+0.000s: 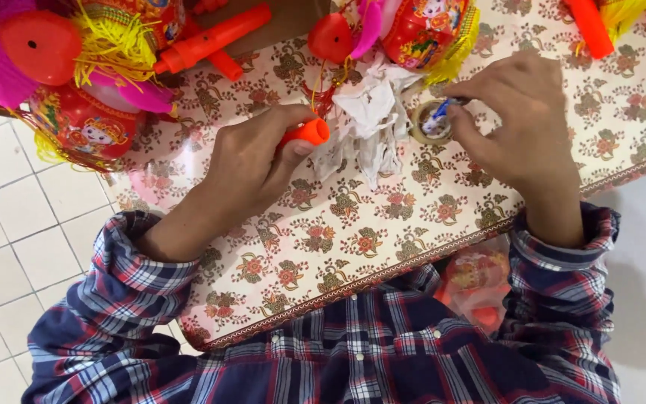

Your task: Assembling small decorative lanterns by attaching plastic handles, applying glue, and cleaning them with a cloth.

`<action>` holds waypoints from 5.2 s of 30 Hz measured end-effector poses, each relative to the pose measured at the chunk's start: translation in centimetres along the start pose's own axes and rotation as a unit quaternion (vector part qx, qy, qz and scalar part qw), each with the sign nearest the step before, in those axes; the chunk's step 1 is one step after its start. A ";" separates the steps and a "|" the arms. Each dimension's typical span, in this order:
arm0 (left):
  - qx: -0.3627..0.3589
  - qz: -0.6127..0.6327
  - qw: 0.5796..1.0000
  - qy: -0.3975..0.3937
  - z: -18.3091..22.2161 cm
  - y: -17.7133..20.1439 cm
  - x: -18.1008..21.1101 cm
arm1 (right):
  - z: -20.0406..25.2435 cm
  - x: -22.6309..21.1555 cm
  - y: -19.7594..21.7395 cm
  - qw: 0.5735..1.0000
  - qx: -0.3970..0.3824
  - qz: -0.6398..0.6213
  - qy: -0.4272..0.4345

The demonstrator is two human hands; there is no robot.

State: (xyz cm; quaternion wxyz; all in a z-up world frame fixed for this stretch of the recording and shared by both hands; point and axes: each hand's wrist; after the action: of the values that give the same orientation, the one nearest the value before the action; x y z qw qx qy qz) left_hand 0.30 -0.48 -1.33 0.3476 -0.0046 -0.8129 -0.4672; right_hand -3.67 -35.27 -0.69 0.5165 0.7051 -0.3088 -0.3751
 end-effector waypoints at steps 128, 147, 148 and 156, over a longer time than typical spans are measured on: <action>-0.005 -0.235 0.972 -0.013 -2.1 1.6 -1.0 | -9.7 -3.7 -3.2 0.946 0.180 -0.100 0.252; 0.047 -0.195 0.979 -0.023 -2.3 1.4 -1.1 | -9.4 -4.4 -2.6 0.946 0.194 -0.096 0.244; 0.025 -0.205 0.978 -0.012 -2.3 1.4 -1.2 | -9.3 -4.4 -2.5 0.945 0.197 -0.092 0.246; 0.015 -0.284 0.958 0.036 -2.4 2.0 0.2 | -9.5 -4.3 -2.8 0.946 0.199 -0.084 0.242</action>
State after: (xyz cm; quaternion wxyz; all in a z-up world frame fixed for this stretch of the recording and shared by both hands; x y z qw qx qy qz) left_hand 2.17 -1.26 1.02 0.2292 0.2485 -0.7745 -0.5347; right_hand 2.27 -26.26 -0.75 0.3914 0.8864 -0.1831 -0.1661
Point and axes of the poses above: each hand's wrist, its own z-axis away from the middle knuckle, its own y-axis out of the back of the hand, x = y × z, and after that the axes turned 14 degrees about -x, right-handed
